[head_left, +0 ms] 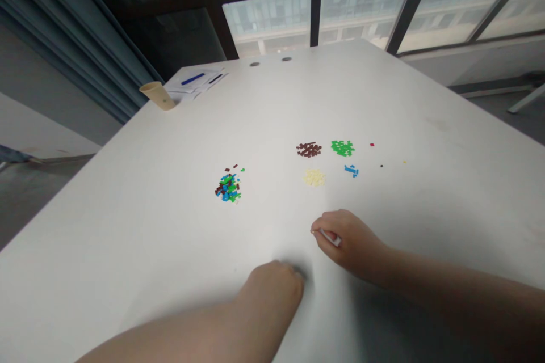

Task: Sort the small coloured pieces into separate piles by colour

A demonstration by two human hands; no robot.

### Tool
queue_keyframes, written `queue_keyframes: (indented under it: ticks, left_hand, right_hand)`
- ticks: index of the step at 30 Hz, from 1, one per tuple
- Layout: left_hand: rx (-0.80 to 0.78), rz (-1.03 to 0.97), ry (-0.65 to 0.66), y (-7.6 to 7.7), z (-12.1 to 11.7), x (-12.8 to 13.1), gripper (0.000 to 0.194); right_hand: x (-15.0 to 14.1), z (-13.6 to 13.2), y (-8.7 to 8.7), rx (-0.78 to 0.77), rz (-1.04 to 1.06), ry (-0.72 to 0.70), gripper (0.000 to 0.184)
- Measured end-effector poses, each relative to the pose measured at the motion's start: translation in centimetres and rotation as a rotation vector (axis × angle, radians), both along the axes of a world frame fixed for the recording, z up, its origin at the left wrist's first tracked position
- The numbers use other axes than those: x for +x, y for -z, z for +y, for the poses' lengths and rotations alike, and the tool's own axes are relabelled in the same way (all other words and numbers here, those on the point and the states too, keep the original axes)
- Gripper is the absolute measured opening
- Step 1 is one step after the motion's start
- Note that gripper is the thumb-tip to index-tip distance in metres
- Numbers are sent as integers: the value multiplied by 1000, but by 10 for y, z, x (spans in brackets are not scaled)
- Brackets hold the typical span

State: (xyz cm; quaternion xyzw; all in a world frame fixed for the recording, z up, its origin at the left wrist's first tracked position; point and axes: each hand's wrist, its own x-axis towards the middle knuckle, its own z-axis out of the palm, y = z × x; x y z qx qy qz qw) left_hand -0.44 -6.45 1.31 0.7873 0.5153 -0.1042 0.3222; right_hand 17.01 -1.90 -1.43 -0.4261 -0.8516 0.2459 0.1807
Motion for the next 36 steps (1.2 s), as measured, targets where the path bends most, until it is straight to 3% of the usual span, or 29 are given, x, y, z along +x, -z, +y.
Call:
queue_keyframes:
  ticks: [6, 10, 13, 16, 19, 24, 28, 36]
  left_hand:
    - [27, -50, 30, 0, 0, -2, 24]
    - [54, -129, 112, -12, 8, -5, 25]
    - [-27, -244, 149, -26, 22, -7, 20]
    - [-155, -448, 116, -28, 40, -7, 15]
    - [-329, -698, -11, -16, 58, -9, 9]
    - [-571, -1111, -366, 9, 76, -10, 7]
    - [-729, -1283, -654, 18, 79, -9, 11]
    - [-820, -1369, -763, 22, 78, -8, 15]
  right_hand:
    - [0, 1, -1, -3, -6, -5, 16]
    - [-1, 1, -2, -18, -10, 6, 17]
    - [-1, 2, -3, -36, -12, 6, 17]
    - [-1, 2, -1, -57, 10, -9, 16]
    - [0, 3, 1, -50, 24, 3, 18]
    - [0, 3, 4, 15, -9, 16, 22]
    - [0, 2, 3, 9, 6, -4, 22]
    - [-1, 2, 2, 12, 12, -3, 25]
